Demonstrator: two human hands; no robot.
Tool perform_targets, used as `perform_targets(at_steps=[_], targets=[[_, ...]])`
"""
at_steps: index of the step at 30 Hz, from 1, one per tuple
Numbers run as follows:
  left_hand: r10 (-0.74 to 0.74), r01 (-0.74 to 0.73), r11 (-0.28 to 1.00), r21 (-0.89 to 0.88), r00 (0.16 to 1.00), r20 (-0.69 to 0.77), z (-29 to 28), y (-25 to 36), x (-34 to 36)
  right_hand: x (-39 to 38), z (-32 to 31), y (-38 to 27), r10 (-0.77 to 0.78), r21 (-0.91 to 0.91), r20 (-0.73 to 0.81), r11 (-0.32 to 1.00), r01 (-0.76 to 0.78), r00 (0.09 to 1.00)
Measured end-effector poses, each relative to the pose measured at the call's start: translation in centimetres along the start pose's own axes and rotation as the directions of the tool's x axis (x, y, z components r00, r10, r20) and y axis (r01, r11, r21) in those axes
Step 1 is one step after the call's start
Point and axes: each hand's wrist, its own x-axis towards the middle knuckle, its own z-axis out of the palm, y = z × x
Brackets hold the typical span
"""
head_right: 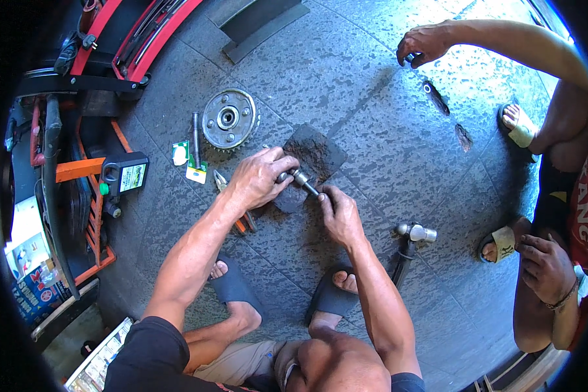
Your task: Disassembling and repairing a motorcycle clutch hub assembly using a hammer, punch, and pliers.
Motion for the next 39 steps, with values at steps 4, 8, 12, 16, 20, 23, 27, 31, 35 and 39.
perform_targets(at_steps=[4, 8, 12, 16, 20, 23, 27, 31, 35, 39], targets=[[0.037, -0.038, 0.998, 0.047, 0.999, 0.024, -0.1, -0.1, -0.1, 0.3, -0.5, -0.4, 0.035, 0.022, 0.045, 0.999, -0.036, 0.998], [0.011, -0.007, 0.999, 0.038, 0.993, -0.118, 0.9, 1.8, 0.0, -0.5, -1.1, 0.0, -0.108, -0.098, -0.09, 0.99, 0.099, 0.99], [0.256, -0.266, 0.964, -0.021, 0.946, -0.2, 2.7, 6.0, -1.4, -4.9, -2.2, 0.5, -0.072, -0.134, -0.442, 0.991, 0.014, 0.894], [0.343, -0.361, 0.931, -0.059, 0.917, -0.203, 4.9, 8.0, -0.4, -11.7, -5.2, 5.4, -0.041, -0.229, -0.742, 0.953, -0.196, 0.669], [0.353, -0.377, 0.921, -0.101, 0.915, -0.197, 5.7, 7.3, 0.1, -15.3, -6.0, 8.1, 0.027, -0.341, -0.718, 0.857, -0.386, 0.695], [0.35, -0.37, 0.926, -0.074, 0.915, -0.2, 6.3, 6.8, 0.2, -15.7, -6.5, 9.1, 0.178, -0.273, -0.685, 0.836, -0.476, 0.707], [0.365, -0.381, 0.923, -0.057, 0.912, -0.187, 6.5, 6.8, 0.3, -15.5, -6.5, 9.6, 0.221, -0.219, -0.711, 0.833, -0.509, 0.668], [0.338, -0.349, 0.937, -0.024, 0.921, -0.192, 6.8, 6.6, 0.4, -16.5, -6.7, 8.4, 0.403, -0.154, -0.677, 0.74, -0.655, 0.615], [0.328, -0.338, 0.941, -0.023, 0.926, -0.186, 6.4, 6.6, 0.5, -17.2, -6.2, 2.9, 0.531, 0.276, -0.477, 0.847, -0.454, 0.701], [0.316, -0.327, 0.944, -0.034, 0.93, -0.189, 6.6, 6.9, 0.7, -16.5, -2.5, -0.7, 0.453, 0.509, -0.408, 0.834, -0.215, 0.793]])
